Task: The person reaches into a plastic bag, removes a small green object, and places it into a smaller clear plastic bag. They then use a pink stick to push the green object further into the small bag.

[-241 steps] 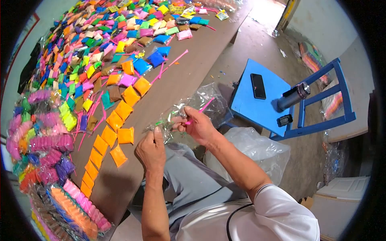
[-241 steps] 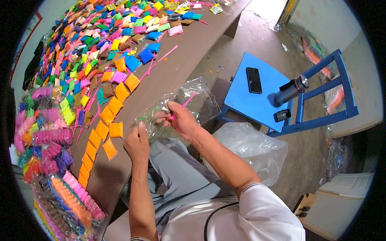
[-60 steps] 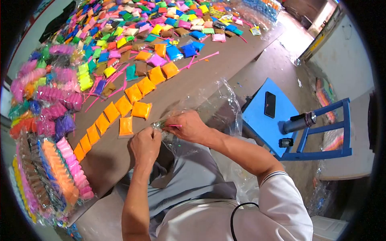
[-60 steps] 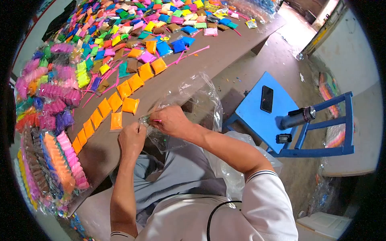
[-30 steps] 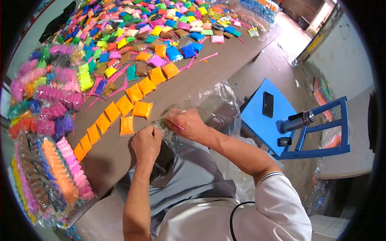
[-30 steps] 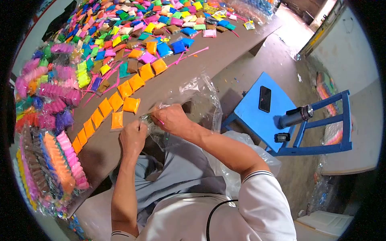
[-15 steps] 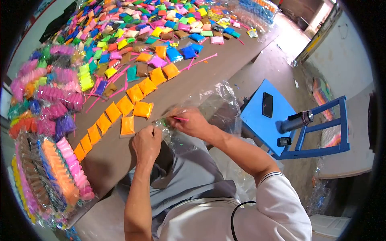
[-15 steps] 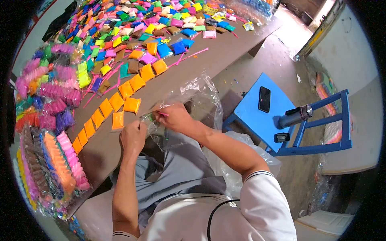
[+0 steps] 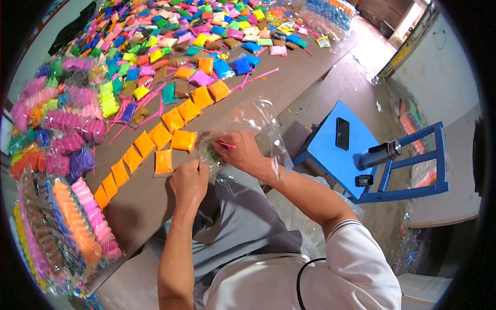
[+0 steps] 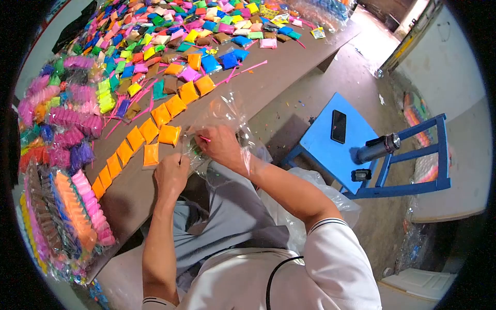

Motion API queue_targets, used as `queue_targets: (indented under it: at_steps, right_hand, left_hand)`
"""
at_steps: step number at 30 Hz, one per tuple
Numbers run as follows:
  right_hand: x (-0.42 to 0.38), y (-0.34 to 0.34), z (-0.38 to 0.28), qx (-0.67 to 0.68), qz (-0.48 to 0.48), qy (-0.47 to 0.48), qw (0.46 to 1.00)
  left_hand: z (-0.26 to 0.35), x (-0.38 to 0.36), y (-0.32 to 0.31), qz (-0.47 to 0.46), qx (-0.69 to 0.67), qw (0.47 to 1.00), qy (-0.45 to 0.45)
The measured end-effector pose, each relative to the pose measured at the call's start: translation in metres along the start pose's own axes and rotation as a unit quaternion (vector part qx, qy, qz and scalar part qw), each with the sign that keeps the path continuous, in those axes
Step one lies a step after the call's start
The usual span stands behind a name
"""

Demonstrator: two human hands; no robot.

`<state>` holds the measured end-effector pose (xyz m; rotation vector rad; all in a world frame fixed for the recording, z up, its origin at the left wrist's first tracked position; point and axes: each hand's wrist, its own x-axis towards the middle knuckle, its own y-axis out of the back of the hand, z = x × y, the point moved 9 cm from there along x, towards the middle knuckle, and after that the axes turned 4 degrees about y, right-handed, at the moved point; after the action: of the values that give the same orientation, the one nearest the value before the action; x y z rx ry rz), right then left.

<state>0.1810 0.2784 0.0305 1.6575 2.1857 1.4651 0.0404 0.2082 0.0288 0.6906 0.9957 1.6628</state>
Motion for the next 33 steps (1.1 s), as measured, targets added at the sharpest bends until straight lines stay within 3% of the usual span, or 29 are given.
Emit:
queue_targets:
  at_steps: [3,5,6,8,11,17,21,24,26,30,32,33]
  right_hand:
    - [-0.003,-0.003,-0.006,0.083,-0.073,-0.031,0.993]
    - [-0.005,-0.007,-0.023,0.081,-0.04,0.074,0.993]
    - [-0.004,-0.01,-0.025,0.082,-0.04,0.072,0.993]
    - [-0.001,-0.018,-0.021,-0.04,-0.07,0.039,0.996]
    - [0.007,-0.008,-0.002,-0.046,-0.04,-0.001,0.998]
    - [0.0,-0.002,-0.026,0.066,-0.05,0.095,0.992]
    - [0.005,-0.013,-0.011,-0.033,-0.074,0.044,0.996]
    - [0.009,0.003,-0.009,-0.015,0.004,0.047,0.999]
    - [0.004,-0.003,-0.026,0.055,-0.037,0.119,0.991]
    - [0.0,-0.013,-0.027,0.012,-0.049,0.103,0.993]
    - [0.007,-0.009,-0.007,-0.047,-0.054,0.001,0.997]
    - [0.009,-0.006,-0.008,-0.049,-0.053,0.005,0.997]
  left_hand:
    - [0.002,-0.002,0.002,0.003,0.0,1.0,0.002]
    - [0.005,-0.002,0.002,-0.001,0.004,1.0,0.002]
    - [0.005,-0.002,0.002,-0.002,0.008,1.0,0.0]
    - [0.004,-0.001,0.0,0.003,0.013,1.0,-0.004]
    - [0.003,-0.001,0.0,0.007,0.016,1.0,-0.008]
    - [0.003,-0.002,-0.003,0.022,0.022,0.999,-0.009]
    - [0.005,-0.001,-0.002,0.021,0.024,0.999,-0.018]
    - [0.003,-0.001,-0.003,0.028,0.013,0.999,-0.017]
    - [0.004,-0.003,-0.002,0.038,0.007,0.999,-0.014]
    - [0.007,-0.004,0.0,0.041,0.003,0.999,-0.021]
    - [0.006,-0.004,0.0,0.037,0.001,0.999,-0.02]
    - [0.006,-0.003,0.0,0.034,0.0,0.999,-0.018]
